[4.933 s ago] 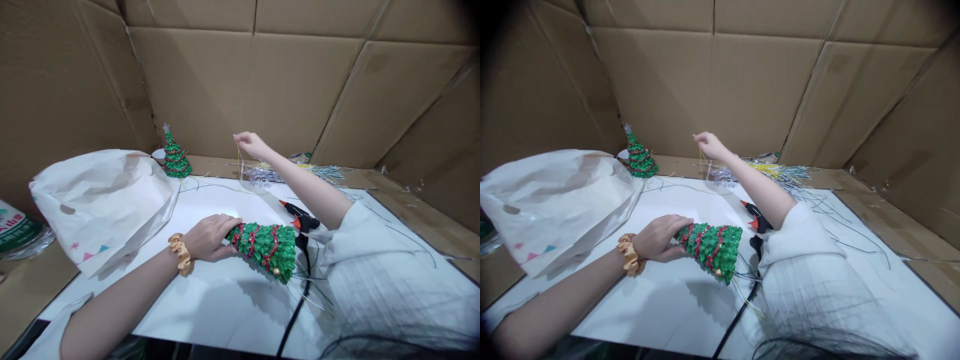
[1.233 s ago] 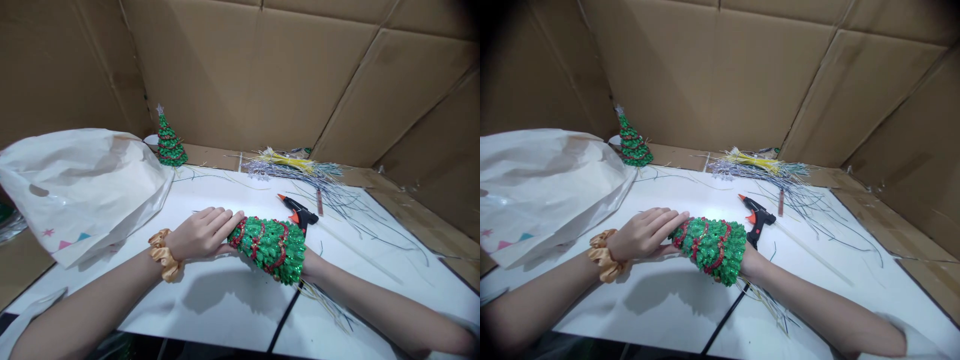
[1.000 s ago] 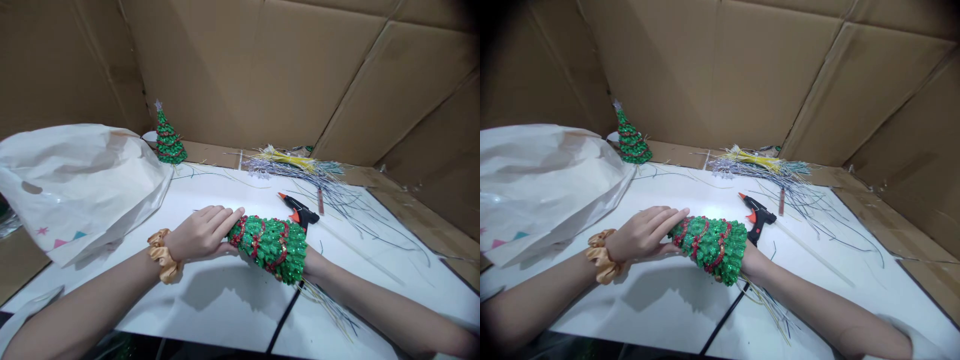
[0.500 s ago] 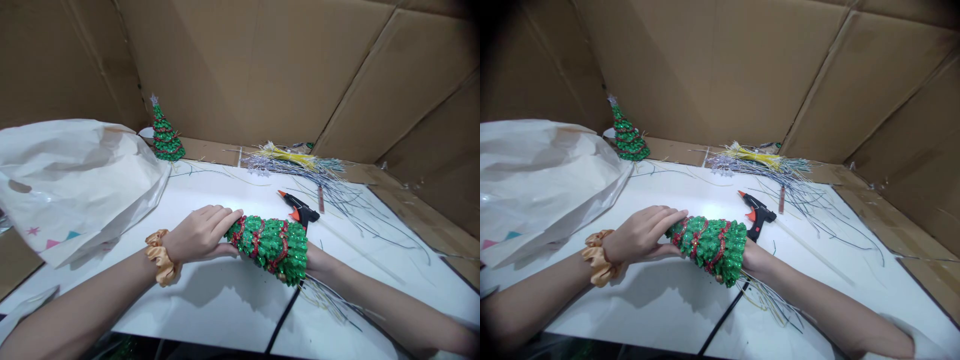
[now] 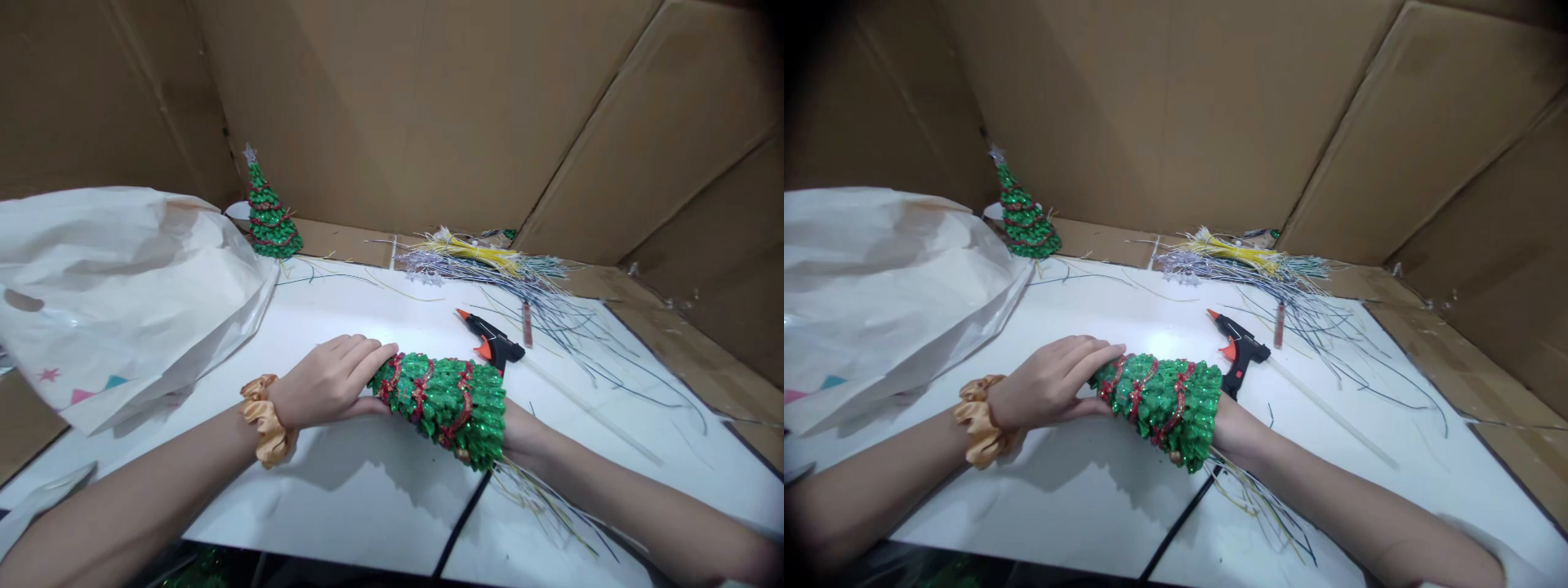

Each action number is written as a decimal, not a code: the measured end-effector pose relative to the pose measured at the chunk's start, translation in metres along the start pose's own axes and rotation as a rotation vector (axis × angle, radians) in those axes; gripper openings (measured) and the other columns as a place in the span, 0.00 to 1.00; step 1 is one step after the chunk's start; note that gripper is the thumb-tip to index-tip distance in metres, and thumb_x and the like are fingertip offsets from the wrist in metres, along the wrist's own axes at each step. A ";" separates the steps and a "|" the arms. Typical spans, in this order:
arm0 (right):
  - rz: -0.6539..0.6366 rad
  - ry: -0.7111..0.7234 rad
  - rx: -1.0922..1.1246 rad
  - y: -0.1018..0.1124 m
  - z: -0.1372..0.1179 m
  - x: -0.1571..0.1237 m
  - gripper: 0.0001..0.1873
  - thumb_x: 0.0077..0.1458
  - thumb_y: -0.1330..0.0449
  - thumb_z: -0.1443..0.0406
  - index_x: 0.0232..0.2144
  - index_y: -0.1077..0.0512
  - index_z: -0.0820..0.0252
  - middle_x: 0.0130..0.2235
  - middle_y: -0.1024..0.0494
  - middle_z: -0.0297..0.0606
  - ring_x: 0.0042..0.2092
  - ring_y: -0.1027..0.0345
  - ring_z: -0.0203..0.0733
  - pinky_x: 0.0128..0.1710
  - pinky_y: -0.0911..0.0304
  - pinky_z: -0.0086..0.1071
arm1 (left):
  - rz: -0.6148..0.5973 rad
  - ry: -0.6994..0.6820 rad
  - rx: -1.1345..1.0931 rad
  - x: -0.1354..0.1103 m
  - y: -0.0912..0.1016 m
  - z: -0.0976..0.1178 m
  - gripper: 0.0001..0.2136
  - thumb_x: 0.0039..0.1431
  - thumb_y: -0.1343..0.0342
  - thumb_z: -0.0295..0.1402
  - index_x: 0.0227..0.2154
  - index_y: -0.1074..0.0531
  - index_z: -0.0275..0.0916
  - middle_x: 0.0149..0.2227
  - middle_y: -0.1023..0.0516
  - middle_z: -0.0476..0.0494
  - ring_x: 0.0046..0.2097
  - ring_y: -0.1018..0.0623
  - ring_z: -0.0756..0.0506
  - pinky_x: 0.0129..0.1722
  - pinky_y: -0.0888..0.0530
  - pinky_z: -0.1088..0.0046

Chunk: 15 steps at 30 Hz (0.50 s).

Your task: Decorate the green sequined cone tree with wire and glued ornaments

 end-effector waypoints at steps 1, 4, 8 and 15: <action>-0.003 -0.027 0.013 0.003 0.001 0.000 0.18 0.48 0.38 0.58 0.42 0.26 0.55 0.30 0.20 0.37 0.33 0.27 0.43 0.31 0.30 0.35 | -0.009 0.018 -0.013 0.000 -0.001 0.000 0.29 0.57 0.53 0.51 0.50 0.41 0.28 0.38 0.26 0.34 0.38 0.26 0.42 0.36 0.26 0.65; 0.014 -0.001 0.044 0.011 -0.004 0.001 0.18 0.45 0.36 0.61 0.42 0.26 0.56 0.36 0.20 0.37 0.38 0.27 0.42 0.38 0.31 0.34 | -0.035 0.094 -0.039 0.000 -0.002 0.000 0.30 0.55 0.54 0.54 0.48 0.39 0.29 0.38 0.26 0.35 0.38 0.26 0.42 0.36 0.27 0.65; 0.009 0.063 0.099 0.021 -0.015 0.004 0.18 0.39 0.33 0.66 0.37 0.25 0.58 0.33 0.20 0.36 0.34 0.27 0.39 0.36 0.32 0.31 | -0.067 0.226 -0.077 0.001 -0.002 0.000 0.31 0.52 0.53 0.56 0.46 0.38 0.30 0.38 0.26 0.36 0.38 0.26 0.42 0.37 0.28 0.66; 0.105 0.061 0.164 0.034 -0.023 0.001 0.15 0.45 0.35 0.62 0.38 0.27 0.59 0.35 0.22 0.37 0.30 0.29 0.33 0.33 0.34 0.26 | -0.161 0.519 -0.257 0.002 0.004 -0.002 0.28 0.52 0.53 0.56 0.44 0.35 0.36 0.37 0.25 0.43 0.36 0.25 0.44 0.35 0.31 0.70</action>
Point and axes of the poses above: each hand's wrist, its own x-axis towards the middle knuckle, its own y-axis out of the back of the hand, z = x × y, the point moved 1 cm from there along x, towards the middle knuckle
